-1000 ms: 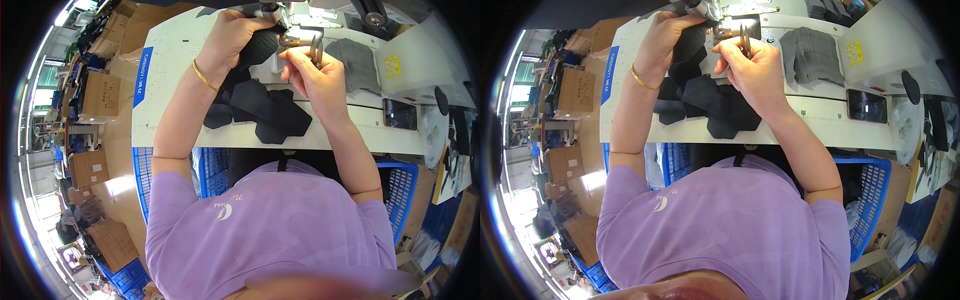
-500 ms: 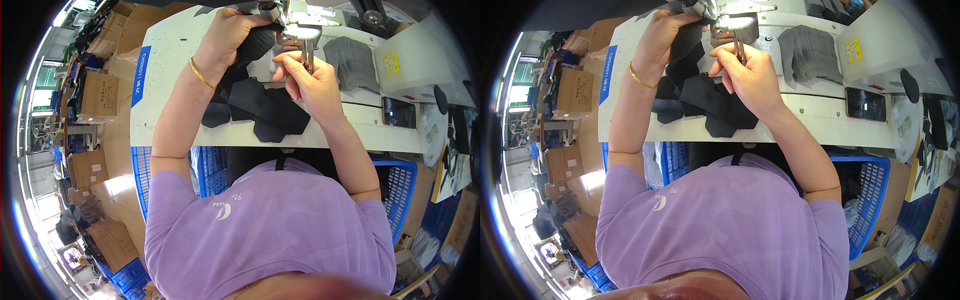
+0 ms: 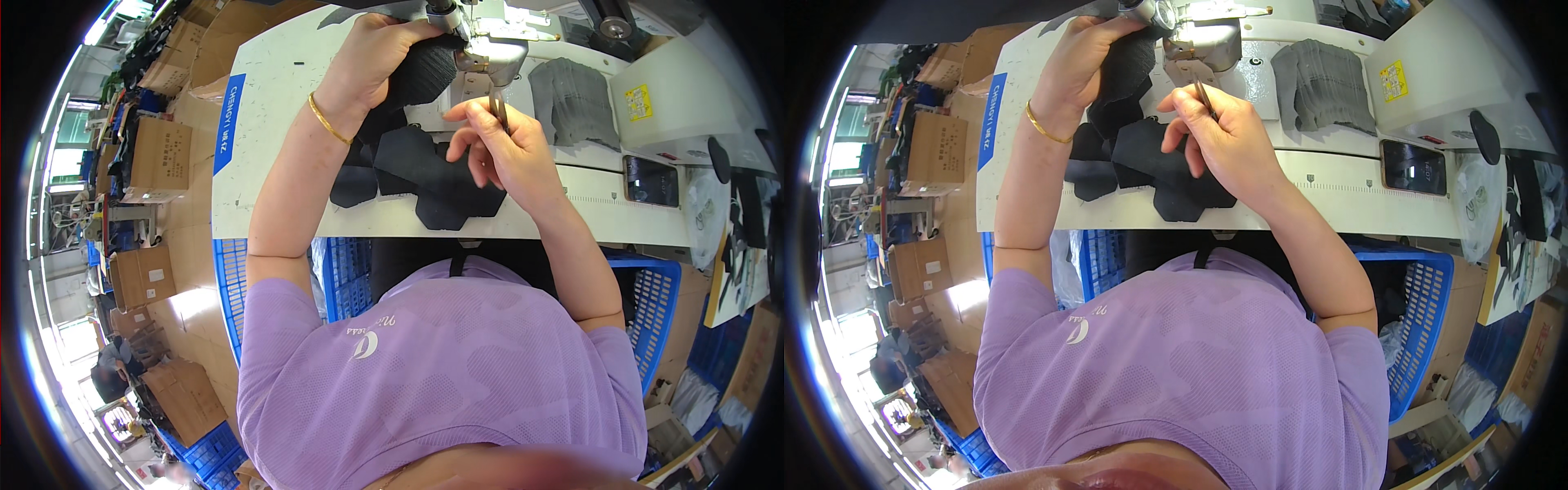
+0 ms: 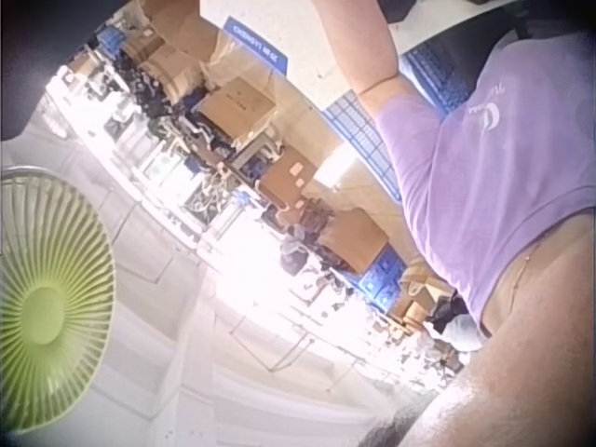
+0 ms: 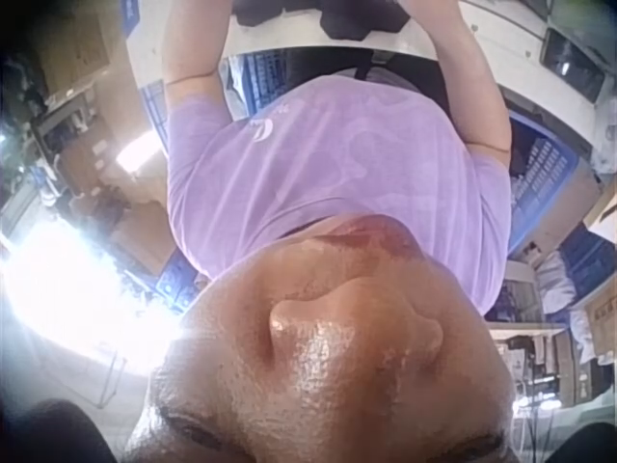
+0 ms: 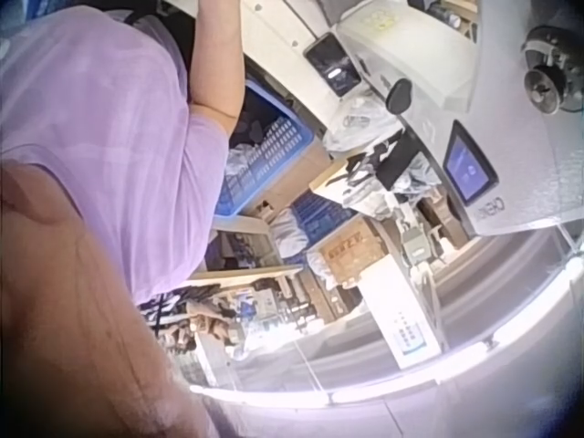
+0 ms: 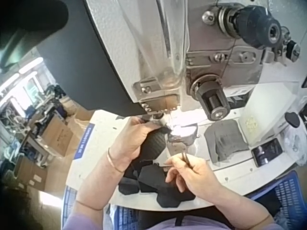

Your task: Use a sewing machine to stitch together pieces of black material for shoe manufacturing.

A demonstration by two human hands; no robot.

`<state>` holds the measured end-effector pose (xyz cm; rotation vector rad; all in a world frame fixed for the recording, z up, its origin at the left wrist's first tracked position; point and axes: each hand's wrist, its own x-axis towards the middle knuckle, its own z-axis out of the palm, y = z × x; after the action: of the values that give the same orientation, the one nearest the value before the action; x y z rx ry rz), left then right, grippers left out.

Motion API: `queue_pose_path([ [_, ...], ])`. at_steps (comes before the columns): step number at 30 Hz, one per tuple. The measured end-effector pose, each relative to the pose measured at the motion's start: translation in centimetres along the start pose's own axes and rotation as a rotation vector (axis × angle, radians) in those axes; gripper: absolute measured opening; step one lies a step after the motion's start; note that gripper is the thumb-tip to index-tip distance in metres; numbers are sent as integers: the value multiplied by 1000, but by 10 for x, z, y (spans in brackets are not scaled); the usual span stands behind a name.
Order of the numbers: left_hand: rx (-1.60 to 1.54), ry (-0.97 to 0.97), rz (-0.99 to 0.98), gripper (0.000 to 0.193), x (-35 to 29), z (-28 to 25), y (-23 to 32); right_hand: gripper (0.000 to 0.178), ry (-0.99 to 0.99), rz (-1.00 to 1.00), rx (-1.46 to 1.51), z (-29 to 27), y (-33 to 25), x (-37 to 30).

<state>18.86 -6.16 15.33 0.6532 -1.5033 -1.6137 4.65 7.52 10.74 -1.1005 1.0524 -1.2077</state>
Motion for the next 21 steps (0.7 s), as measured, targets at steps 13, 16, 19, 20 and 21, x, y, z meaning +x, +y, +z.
queue_pose_path([
  [13, -53, 245, -105, 14, -21, 1, 2, 32, 93, -104, -405, -18, 4, -15],
  [16, 172, 400, 42, 19, -53, -5, -17, 26, 214, -327, -697, -15, -5, -23],
  [19, 313, 403, 303, 22, -77, 3, -31, 29, 342, -498, -984, -5, 4, -23],
  [20, 300, 410, 355, 21, -83, 6, -34, 29, 392, -563, -1109, -1, 6, -22],
  [21, 287, 422, 413, 20, -86, 9, -37, 29, 437, -634, -1237, 3, 7, -19],
])
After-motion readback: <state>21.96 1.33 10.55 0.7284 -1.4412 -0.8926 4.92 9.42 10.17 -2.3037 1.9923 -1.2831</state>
